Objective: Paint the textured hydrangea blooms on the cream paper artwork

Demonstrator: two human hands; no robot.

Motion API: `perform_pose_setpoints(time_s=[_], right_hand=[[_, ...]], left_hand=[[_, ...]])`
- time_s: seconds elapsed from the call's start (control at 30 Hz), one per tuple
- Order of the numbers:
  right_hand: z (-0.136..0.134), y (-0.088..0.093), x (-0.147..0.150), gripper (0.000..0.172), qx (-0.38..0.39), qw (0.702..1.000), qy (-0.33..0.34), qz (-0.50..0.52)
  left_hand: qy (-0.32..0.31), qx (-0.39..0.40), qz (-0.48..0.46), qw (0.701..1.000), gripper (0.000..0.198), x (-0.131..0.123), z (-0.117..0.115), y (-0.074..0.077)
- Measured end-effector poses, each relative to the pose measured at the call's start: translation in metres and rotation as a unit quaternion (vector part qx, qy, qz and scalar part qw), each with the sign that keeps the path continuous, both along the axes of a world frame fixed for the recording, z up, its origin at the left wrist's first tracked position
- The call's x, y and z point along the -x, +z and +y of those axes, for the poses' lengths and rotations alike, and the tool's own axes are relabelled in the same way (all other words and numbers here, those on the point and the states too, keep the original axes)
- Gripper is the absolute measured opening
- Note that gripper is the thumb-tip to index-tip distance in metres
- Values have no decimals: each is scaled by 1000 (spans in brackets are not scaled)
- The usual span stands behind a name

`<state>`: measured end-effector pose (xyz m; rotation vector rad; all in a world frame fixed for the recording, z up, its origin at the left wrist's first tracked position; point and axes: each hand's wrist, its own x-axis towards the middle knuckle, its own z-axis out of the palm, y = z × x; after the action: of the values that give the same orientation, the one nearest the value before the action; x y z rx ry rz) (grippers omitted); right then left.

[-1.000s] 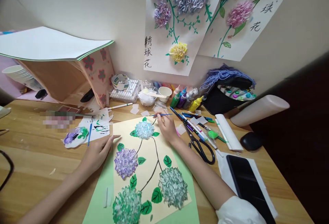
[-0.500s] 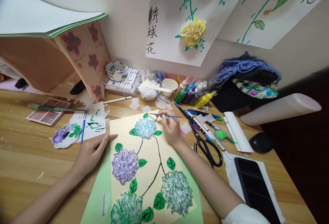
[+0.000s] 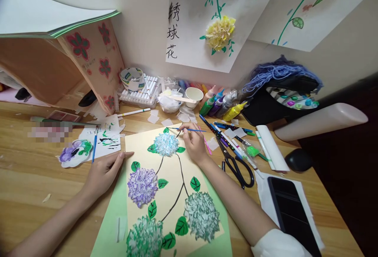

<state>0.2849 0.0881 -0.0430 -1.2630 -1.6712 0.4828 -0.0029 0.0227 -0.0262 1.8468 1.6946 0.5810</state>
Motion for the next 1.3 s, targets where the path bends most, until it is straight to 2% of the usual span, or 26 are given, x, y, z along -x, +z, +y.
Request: perform_pose_setpoints(time_s=[0.63, 1.3], right_hand=[[0, -1, 0, 20, -12, 1000, 5, 3], [-1, -4, -1, 20, -7, 999, 0, 33]], left_hand=[[-10, -52, 23, 998, 44, 0, -1, 0], [-12, -61, 21, 998, 42, 0, -1, -1]])
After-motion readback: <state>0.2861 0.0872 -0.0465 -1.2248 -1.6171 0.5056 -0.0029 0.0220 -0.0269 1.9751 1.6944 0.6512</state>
